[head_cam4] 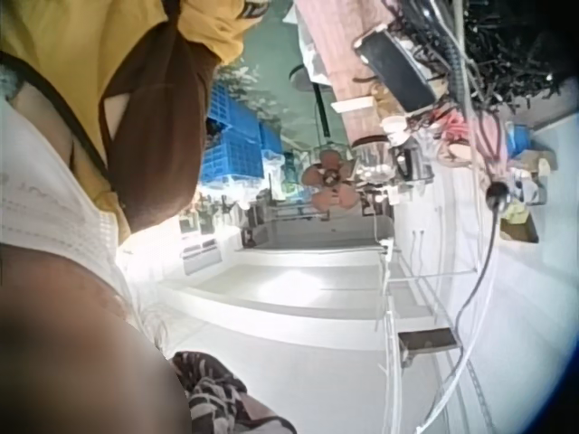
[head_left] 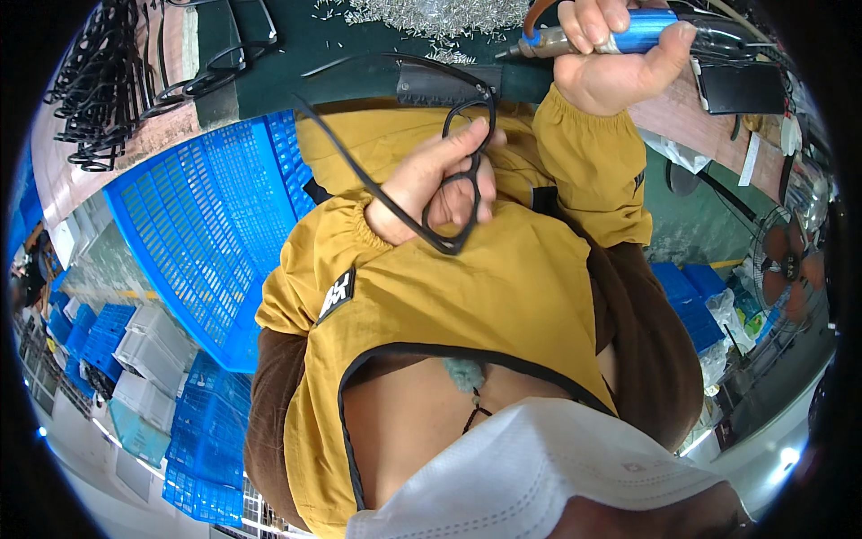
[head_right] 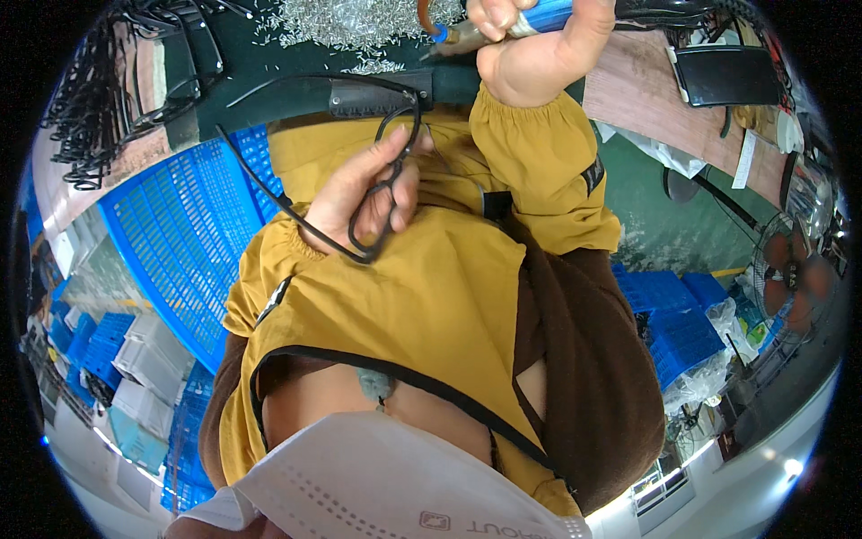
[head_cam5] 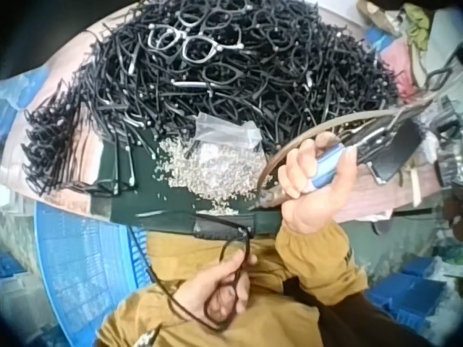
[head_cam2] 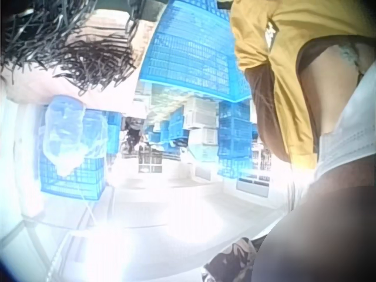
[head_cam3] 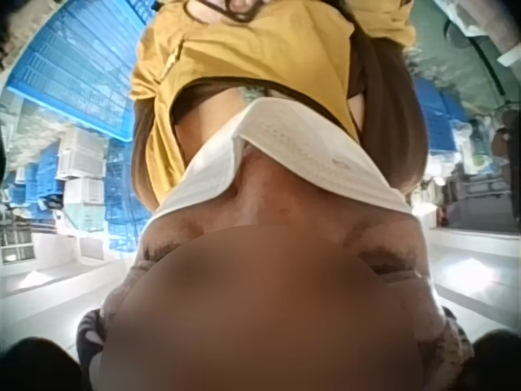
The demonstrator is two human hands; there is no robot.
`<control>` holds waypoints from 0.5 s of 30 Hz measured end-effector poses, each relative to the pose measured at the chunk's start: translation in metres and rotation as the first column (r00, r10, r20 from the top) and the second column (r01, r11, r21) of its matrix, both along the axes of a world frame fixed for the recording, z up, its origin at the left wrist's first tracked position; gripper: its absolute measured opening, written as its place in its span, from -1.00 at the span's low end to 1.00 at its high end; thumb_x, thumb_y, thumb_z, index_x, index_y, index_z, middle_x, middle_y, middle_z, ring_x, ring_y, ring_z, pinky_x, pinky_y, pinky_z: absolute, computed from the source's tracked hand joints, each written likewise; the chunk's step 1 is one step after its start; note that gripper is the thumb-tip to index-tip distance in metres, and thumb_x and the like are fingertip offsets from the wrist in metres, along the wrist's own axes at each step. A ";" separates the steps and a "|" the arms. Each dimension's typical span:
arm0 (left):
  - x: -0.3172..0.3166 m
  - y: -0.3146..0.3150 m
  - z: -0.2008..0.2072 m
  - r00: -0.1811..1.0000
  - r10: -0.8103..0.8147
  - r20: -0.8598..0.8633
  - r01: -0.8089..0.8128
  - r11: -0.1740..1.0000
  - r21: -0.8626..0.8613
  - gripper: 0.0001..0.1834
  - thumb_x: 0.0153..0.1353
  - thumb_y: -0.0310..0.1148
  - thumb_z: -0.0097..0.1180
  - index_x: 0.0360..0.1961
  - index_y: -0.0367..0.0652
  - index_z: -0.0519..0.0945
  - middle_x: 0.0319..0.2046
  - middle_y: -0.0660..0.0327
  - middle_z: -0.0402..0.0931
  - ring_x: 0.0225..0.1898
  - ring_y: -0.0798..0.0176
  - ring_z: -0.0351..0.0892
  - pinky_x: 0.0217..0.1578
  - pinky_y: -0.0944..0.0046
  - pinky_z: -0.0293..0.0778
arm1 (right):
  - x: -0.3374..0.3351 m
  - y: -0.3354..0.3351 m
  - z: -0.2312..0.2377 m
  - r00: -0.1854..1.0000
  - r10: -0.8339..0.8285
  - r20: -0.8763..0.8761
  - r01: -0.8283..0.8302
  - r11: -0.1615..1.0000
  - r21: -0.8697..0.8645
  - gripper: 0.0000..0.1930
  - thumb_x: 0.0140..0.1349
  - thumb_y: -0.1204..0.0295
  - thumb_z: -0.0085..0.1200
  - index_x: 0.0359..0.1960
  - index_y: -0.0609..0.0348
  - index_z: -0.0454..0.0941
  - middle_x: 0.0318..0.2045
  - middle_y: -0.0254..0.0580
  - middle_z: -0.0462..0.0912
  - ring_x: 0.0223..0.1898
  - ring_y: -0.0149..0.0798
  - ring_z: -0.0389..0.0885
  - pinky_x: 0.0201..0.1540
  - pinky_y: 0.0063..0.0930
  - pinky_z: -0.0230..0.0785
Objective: The person repeatedly picks up black cables from a pile, positions them on a work surface, and applies a soldering iron to the cable ends. The person then places the treated cables aside and repeats the process.
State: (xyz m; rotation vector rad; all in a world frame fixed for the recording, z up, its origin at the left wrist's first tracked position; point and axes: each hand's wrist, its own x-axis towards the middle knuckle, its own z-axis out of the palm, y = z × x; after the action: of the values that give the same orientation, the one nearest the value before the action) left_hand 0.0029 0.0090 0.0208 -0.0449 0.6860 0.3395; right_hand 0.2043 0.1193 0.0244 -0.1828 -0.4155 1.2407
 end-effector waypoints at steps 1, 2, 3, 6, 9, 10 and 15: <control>-0.001 0.002 -0.003 0.997 0.010 -0.072 -0.009 1.000 0.010 -0.68 0.53 -0.05 0.05 -0.07 -0.09 0.53 -0.52 0.16 0.63 -0.63 0.27 0.61 -0.76 0.39 0.34 | 0.001 -0.003 -0.001 0.940 -0.074 0.334 0.074 0.997 0.013 -0.59 0.52 -0.10 -0.10 -0.12 -0.02 0.51 -0.53 -0.42 0.39 -0.64 -0.50 0.27 -0.64 -0.60 0.14; 0.002 0.003 -0.006 0.985 0.163 0.047 -0.159 0.983 -0.092 -0.78 0.51 -0.12 0.11 -0.17 -0.02 0.52 -0.54 0.24 0.61 -0.64 0.36 0.54 -0.73 0.42 0.32 | 0.000 -0.007 -0.005 0.950 -0.001 0.313 -0.016 0.999 0.050 -0.55 0.53 -0.13 -0.14 0.01 -0.03 0.50 -0.52 -0.42 0.41 -0.62 -0.48 0.32 -0.62 -0.56 0.18; 0.002 0.005 -0.008 0.984 0.150 0.092 -0.144 0.987 -0.069 -0.79 0.54 -0.13 0.06 -0.08 -0.02 0.52 -0.55 0.27 0.56 -0.64 0.38 0.49 -0.73 0.44 0.30 | 0.001 -0.012 -0.008 0.930 0.066 0.363 -0.083 0.996 0.033 -0.49 0.49 -0.19 -0.10 0.10 -0.04 0.46 -0.50 -0.42 0.42 -0.61 -0.46 0.36 -0.59 -0.53 0.21; 0.003 0.006 -0.011 0.976 0.176 0.131 -0.172 0.984 -0.043 -0.83 0.48 -0.19 0.17 -0.22 0.02 0.50 -0.56 0.28 0.57 -0.60 0.40 0.52 -0.66 0.45 0.37 | -0.001 -0.018 -0.017 0.903 0.066 0.424 -0.120 0.988 0.100 -0.41 0.42 -0.25 -0.03 0.19 -0.06 0.43 -0.49 -0.42 0.44 -0.59 -0.44 0.38 -0.55 -0.53 0.22; 0.003 0.004 -0.011 0.971 0.203 0.128 -0.197 0.979 -0.056 -0.84 0.48 -0.21 0.17 -0.21 0.01 0.49 -0.57 0.27 0.55 -0.60 0.40 0.51 -0.68 0.46 0.35 | -0.005 -0.023 -0.017 0.916 0.120 0.382 -0.156 0.986 0.065 -0.37 0.37 -0.27 0.03 0.21 -0.06 0.42 -0.49 -0.41 0.45 -0.59 -0.43 0.38 -0.52 -0.52 0.22; 0.002 0.004 -0.012 0.975 0.195 0.106 -0.188 0.979 -0.077 -0.84 0.48 -0.22 0.16 -0.21 0.00 0.49 -0.57 0.27 0.54 -0.61 0.40 0.50 -0.68 0.46 0.34 | -0.008 -0.025 -0.015 0.915 0.146 0.375 -0.165 0.986 0.018 -0.35 0.36 -0.27 0.04 0.23 -0.07 0.41 -0.49 -0.41 0.45 -0.59 -0.43 0.38 -0.52 -0.51 0.22; -0.001 0.007 -0.019 0.968 0.164 0.191 -0.156 0.986 -0.054 -0.84 0.50 -0.22 0.13 -0.19 -0.03 0.48 -0.59 0.26 0.53 -0.65 0.41 0.46 -0.71 0.46 0.30 | -0.019 -0.029 -0.002 0.869 0.199 0.453 -0.155 0.979 -0.133 -0.47 0.31 -0.19 0.19 -0.04 -0.05 0.40 -0.50 -0.38 0.44 -0.57 -0.40 0.38 -0.50 -0.50 0.21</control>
State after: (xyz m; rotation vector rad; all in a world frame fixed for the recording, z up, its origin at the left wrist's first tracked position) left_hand 0.0016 0.0158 0.0016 -0.1695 0.4951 0.4704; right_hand 0.1858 0.0901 0.0220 -0.5398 -0.8065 1.3975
